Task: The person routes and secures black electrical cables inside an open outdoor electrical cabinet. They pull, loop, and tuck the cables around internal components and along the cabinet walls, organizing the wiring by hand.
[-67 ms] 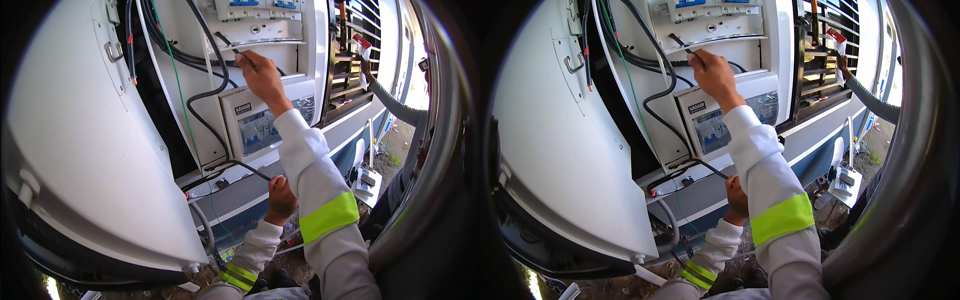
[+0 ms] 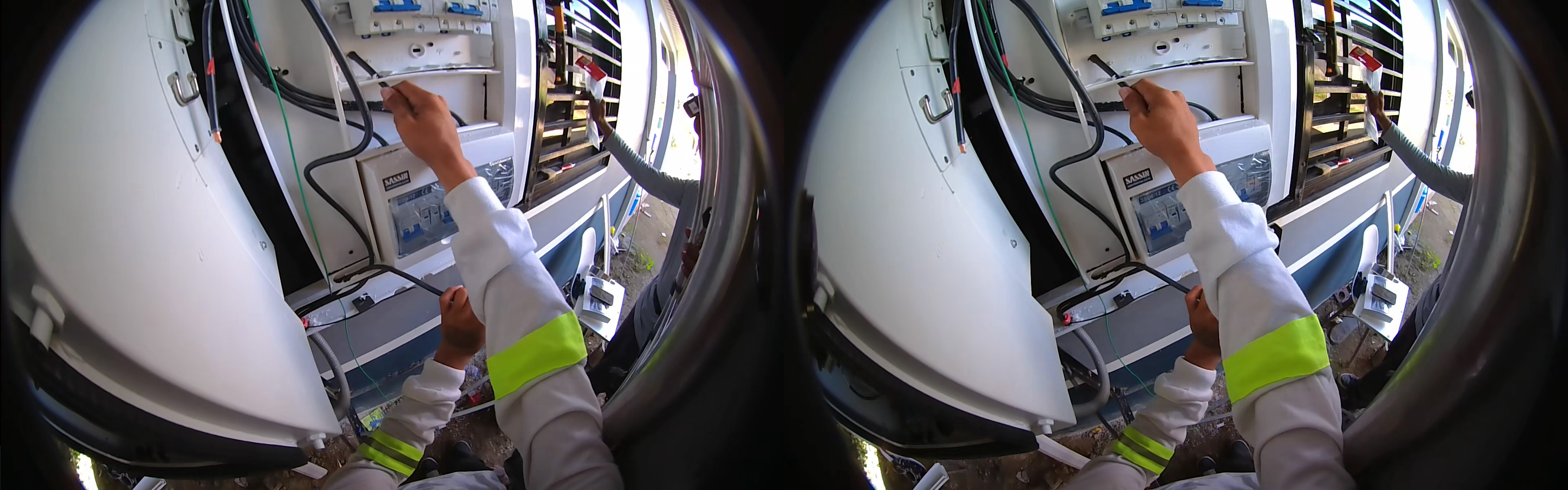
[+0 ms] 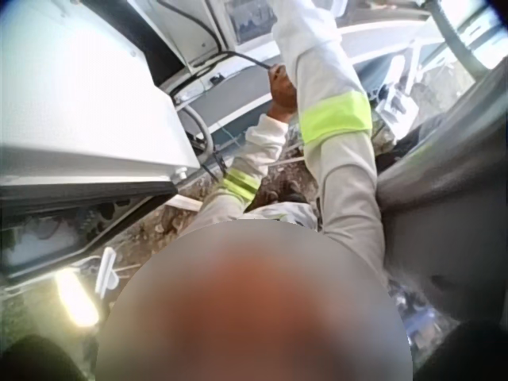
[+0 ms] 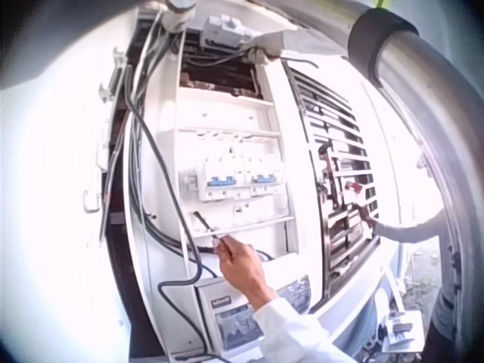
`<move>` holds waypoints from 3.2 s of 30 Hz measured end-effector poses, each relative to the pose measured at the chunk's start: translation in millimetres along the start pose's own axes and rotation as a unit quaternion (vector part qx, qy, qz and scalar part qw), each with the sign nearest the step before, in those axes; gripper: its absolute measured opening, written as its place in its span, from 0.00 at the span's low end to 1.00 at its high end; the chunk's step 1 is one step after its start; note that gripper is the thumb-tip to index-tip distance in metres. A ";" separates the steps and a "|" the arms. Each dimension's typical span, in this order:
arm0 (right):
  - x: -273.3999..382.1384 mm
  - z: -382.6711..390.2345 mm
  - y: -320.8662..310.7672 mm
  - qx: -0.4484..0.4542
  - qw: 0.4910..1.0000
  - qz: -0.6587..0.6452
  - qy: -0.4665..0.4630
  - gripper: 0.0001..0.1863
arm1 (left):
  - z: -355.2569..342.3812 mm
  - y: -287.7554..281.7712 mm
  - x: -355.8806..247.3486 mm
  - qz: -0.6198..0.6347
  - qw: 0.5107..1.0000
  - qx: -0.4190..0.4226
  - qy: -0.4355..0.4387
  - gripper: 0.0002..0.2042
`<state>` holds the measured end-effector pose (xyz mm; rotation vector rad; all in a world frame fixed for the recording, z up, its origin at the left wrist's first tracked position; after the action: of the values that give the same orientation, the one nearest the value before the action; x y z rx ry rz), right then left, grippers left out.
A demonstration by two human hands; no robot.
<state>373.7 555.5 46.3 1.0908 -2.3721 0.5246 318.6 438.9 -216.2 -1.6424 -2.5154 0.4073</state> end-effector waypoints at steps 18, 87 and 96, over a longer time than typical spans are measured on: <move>32.6 -41.8 21.1 -0.064 0.972 0.215 -0.070 0.17 | 29.4 35.7 -3.4 0.388 0.845 0.035 -0.367 0.12; -19.2 40.0 -21.4 -0.097 0.994 0.044 -0.001 0.09 | -293.0 -49.4 61.8 0.134 0.929 -0.175 -0.296 0.32; -23.7 36.9 -18.0 -0.048 0.998 -0.004 0.048 0.09 | -346.0 -82.1 98.8 0.235 0.862 -0.044 -0.448 0.13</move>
<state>391.8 539.5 5.5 1.0091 -2.2841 0.4449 287.6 554.2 133.0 -2.5546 -2.6128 1.4160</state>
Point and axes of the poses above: each hand's wrist, its own z-axis away from the middle knuckle, its own y-axis out of the palm, x = y × z, the point moved 1 cm from there along -z, towards the middle knuckle, and after that the axes turned 4 degrees about -z, right-handed, at the moved point
